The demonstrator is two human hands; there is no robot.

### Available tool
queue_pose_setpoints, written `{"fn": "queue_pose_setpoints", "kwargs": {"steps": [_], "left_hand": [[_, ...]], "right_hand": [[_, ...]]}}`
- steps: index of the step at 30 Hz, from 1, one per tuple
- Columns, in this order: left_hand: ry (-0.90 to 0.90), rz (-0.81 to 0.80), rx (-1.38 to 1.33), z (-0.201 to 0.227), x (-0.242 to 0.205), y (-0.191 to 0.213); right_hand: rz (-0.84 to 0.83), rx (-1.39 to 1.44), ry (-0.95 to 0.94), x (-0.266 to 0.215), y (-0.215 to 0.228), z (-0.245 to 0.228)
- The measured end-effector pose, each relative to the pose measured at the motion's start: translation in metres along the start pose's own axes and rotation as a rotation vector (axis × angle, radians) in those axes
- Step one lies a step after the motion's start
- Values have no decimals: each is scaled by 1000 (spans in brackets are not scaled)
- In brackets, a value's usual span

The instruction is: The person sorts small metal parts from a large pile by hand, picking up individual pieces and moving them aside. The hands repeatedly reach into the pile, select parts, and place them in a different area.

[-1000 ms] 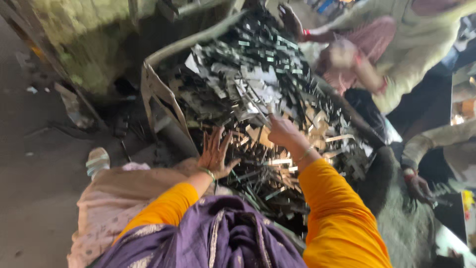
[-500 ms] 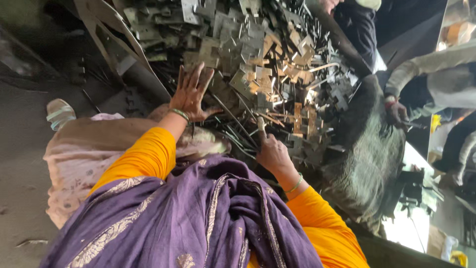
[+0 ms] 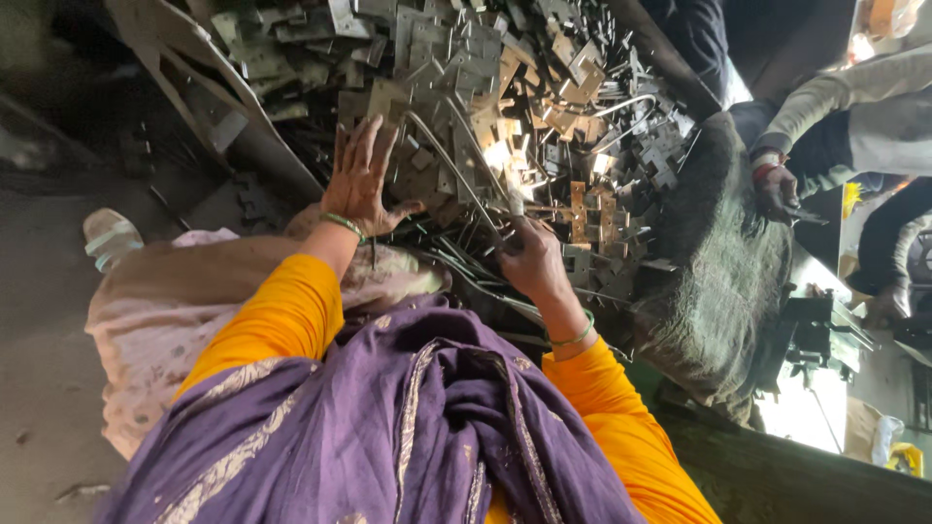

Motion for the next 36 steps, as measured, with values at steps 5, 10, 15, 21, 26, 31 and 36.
{"fn": "queue_pose_setpoints", "kwargs": {"steps": [5, 10, 15, 21, 26, 31, 36], "left_hand": [[23, 30, -7, -3, -6, 0], [-48, -26, 50, -7, -7, -9], [-69, 9, 0, -13, -10, -15], [-78, 86, -31, -17, -15, -15], [-28, 130, -23, -18, -11, -15], [-2, 122, -5, -18, -14, -13], [-13, 170, 10, -14, -6, -8]], "right_hand": [[69, -19, -9, 11, -5, -15], [151, 101, -85, -1, -9, 8], [242, 622, -512, -38, 7, 93], [302, 221, -793, -92, 67, 206], [178, -262, -949, -100, 70, 247], [-63, -347, -995, -95, 25, 229], [-99, -476, -796, -131, 27, 197]]}}
Point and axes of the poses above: each hand's wrist, its own x-axis towards the middle knuckle, its own y-axis out of the back of the hand, z = x × y, the point moved 7 cm from there along x, towards the middle knuckle, and after that the axes turned 9 degrees about -y, right-handed, at the moved point
